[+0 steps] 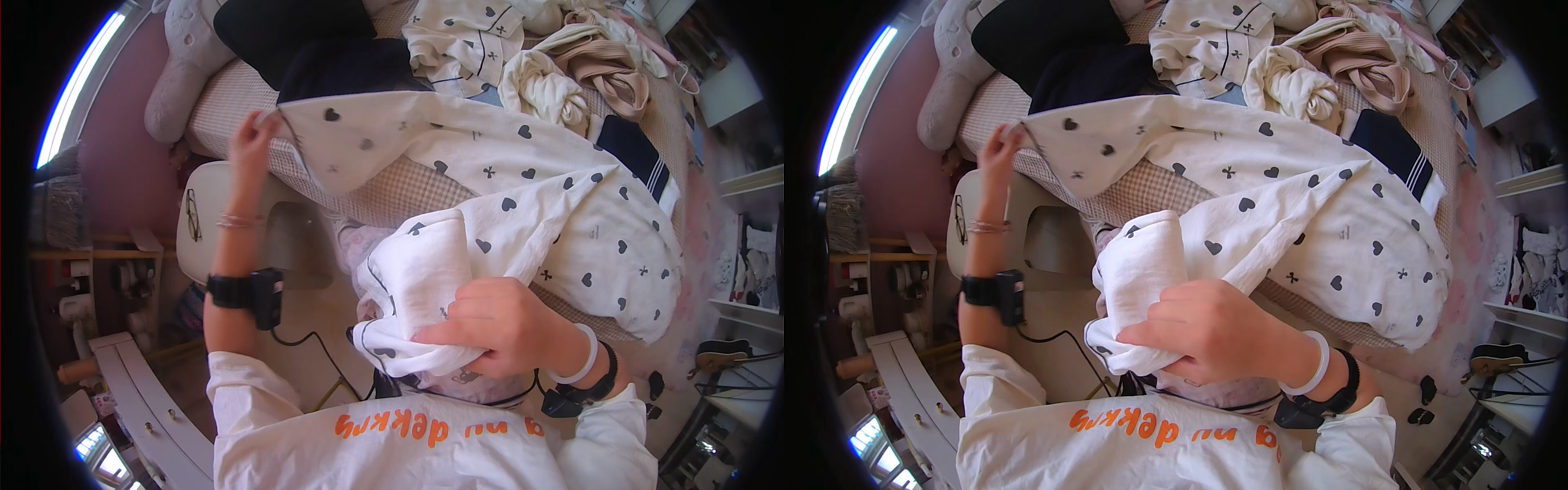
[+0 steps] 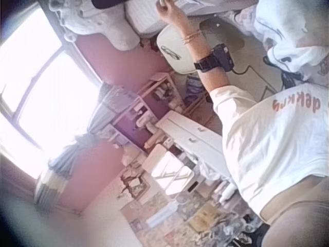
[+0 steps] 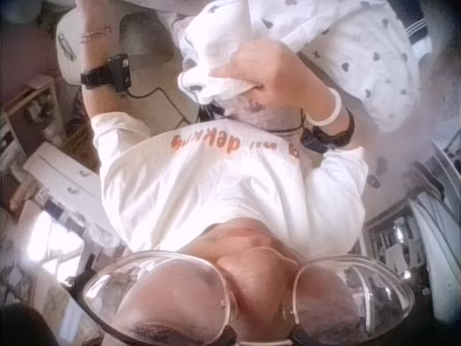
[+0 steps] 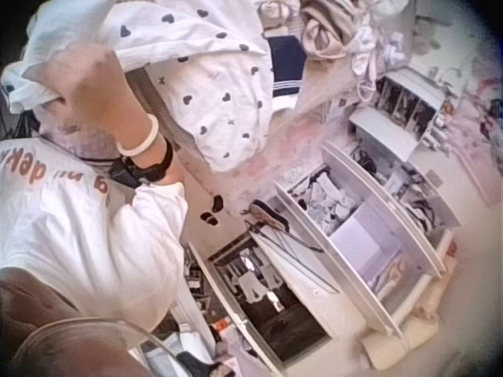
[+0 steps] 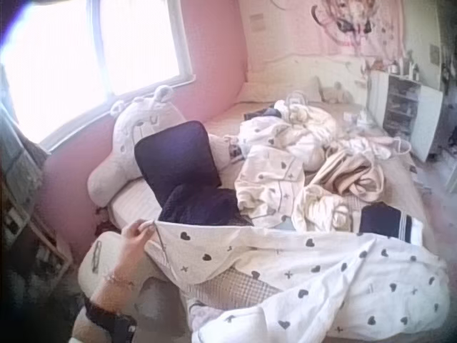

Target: Fold various items of clothing on a bed.

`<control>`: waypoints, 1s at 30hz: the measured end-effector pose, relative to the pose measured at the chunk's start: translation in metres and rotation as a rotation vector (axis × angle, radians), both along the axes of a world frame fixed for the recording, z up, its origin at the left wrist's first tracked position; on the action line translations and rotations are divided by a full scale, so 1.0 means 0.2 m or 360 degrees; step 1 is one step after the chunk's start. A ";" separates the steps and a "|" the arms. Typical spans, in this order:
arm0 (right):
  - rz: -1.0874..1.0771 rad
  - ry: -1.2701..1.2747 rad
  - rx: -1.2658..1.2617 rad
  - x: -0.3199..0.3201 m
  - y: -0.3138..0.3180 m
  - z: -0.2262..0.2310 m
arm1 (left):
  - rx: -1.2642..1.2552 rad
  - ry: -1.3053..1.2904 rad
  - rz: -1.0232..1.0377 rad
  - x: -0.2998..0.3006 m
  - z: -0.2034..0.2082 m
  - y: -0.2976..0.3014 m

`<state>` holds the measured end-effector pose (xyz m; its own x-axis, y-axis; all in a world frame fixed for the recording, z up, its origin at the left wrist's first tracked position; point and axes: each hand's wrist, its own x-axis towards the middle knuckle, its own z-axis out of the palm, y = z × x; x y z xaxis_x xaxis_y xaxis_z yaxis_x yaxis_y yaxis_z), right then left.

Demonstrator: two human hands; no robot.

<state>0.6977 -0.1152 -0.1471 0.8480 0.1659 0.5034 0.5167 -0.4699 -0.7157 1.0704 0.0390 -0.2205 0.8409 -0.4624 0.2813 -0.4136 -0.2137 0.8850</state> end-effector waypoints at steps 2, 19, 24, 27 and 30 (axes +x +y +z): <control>-0.0007 -0.0057 0.0063 -0.01 -0.02 -0.04 | -0.0423 0.0271 0.0119 -0.16 0.30 -0.09; 0.0002 -0.0090 0.0138 -0.08 0.03 -0.01 | 0.0020 -0.0411 0.0149 -0.10 0.91 -0.16; 0.0016 -0.0077 0.0167 0.00 0.07 0.06 | 0.1081 -0.1310 0.0220 0.44 0.71 -0.26; -0.0129 -0.0078 0.0130 0.05 0.03 0.04 | 0.0626 -0.0827 -0.0163 0.21 0.48 -0.46; -0.0311 0.0022 0.0167 0.05 -0.02 -0.03 | 0.0379 0.0017 -0.1030 -0.35 0.47 -0.43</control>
